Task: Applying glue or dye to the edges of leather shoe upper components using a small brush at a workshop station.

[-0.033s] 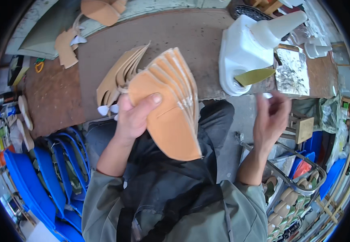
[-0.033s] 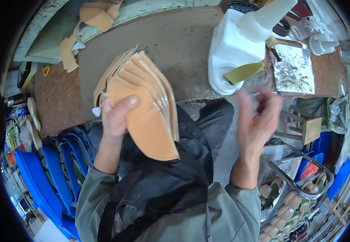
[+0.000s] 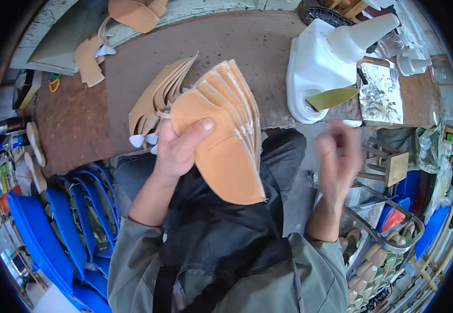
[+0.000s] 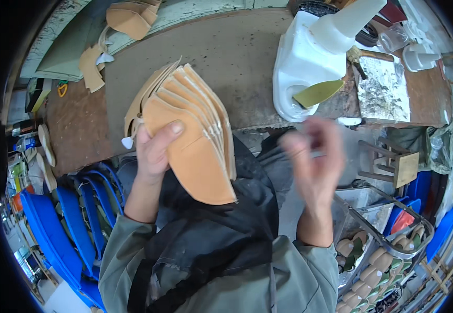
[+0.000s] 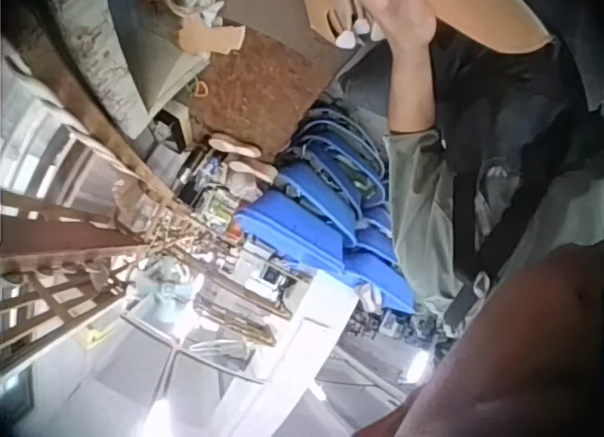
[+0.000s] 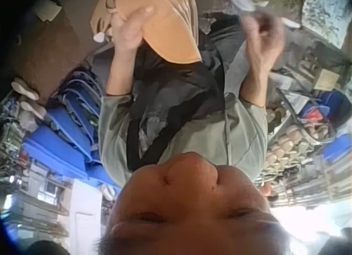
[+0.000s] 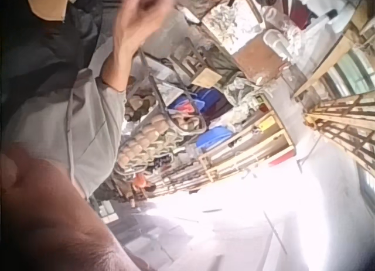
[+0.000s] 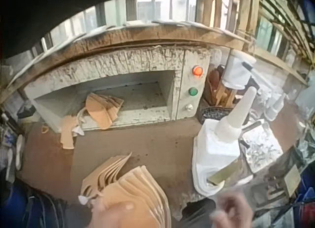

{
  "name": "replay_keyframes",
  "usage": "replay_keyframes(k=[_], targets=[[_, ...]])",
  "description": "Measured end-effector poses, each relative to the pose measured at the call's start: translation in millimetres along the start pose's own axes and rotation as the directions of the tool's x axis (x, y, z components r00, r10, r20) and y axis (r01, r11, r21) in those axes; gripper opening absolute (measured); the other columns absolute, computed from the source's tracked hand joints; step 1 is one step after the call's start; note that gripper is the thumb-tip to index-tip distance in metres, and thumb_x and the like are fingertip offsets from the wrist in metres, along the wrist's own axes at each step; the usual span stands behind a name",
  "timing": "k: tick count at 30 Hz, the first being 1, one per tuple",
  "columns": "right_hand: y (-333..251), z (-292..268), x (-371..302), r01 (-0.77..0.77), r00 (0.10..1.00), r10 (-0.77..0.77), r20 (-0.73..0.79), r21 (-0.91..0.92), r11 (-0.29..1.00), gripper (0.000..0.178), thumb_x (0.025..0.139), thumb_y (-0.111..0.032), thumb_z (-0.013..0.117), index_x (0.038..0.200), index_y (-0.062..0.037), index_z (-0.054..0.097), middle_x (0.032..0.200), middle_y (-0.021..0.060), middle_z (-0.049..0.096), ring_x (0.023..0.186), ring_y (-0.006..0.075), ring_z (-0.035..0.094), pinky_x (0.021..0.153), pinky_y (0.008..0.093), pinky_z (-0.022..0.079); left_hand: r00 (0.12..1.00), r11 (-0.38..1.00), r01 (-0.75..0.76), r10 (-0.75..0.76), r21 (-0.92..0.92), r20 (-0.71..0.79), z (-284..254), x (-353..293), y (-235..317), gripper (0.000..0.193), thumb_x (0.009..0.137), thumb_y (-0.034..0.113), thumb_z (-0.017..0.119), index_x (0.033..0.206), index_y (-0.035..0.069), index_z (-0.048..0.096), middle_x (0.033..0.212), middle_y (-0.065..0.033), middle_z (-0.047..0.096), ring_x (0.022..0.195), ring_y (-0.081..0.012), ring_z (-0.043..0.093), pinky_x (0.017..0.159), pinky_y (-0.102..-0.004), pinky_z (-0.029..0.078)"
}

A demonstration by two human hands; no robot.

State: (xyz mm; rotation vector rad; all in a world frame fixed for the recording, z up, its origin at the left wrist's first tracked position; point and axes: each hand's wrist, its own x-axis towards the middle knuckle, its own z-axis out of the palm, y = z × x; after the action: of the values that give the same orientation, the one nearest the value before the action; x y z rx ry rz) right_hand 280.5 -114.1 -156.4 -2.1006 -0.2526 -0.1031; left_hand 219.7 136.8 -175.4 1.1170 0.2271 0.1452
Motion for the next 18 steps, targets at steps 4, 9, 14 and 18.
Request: replay_keyframes(k=[4,9,14,18], targets=[[3,63,-28,-0.647,0.609,-0.011,0.793,0.505,0.571,0.036,0.090,-0.024,0.057,0.114,0.0023,0.053,0.096,0.0032,0.059,0.084,0.0063,0.052,0.069,0.0226,0.046,0.998,0.998,-0.034,0.037,-0.050,0.049,2,1,-6,0.032,0.085,0.004,0.053,0.115,-0.006,0.049,0.103,-0.0115,0.061,0.094,-0.0176,0.060,0.081,-0.0303,0.049],[-21,72,-28,-0.606,0.680,0.083,0.728,0.494,0.623,0.026,0.091,-0.018,0.053,0.104,0.0036,0.058,0.078,-0.0020,0.060,0.069,0.0039,0.052,0.062,0.0217,0.046,0.998,0.997,-0.068,0.068,-0.042,-0.010,0,-6,-16,0.041,0.086,0.010,0.056,0.122,-0.005,0.043,0.111,-0.0129,0.057,0.101,-0.0196,0.057,0.085,-0.0319,0.047],[-23,66,-17,-0.162,0.732,-0.091,0.675,0.303,0.939,0.023,0.091,-0.017,0.053,0.100,0.0042,0.056,0.079,0.0011,0.062,0.070,0.0059,0.055,0.061,0.0255,0.046,0.996,0.950,0.091,-0.094,-0.300,0.004,15,-38,-47,0.053,0.087,0.019,0.056,0.131,0.001,0.033,0.123,-0.0123,0.049,0.112,-0.0229,0.050,0.095,-0.0346,0.041],[-38,64,-15,-0.040,0.763,-0.137,0.631,0.257,0.966,0.025,0.090,-0.018,0.056,0.100,0.0047,0.056,0.077,0.0018,0.062,0.072,0.0084,0.056,0.062,0.0272,0.046,0.986,0.916,0.141,-0.163,-0.374,-0.026,20,-34,-41,0.040,0.088,0.008,0.052,0.125,-0.001,0.040,0.114,-0.0121,0.055,0.106,-0.0228,0.054,0.093,-0.0335,0.043]])
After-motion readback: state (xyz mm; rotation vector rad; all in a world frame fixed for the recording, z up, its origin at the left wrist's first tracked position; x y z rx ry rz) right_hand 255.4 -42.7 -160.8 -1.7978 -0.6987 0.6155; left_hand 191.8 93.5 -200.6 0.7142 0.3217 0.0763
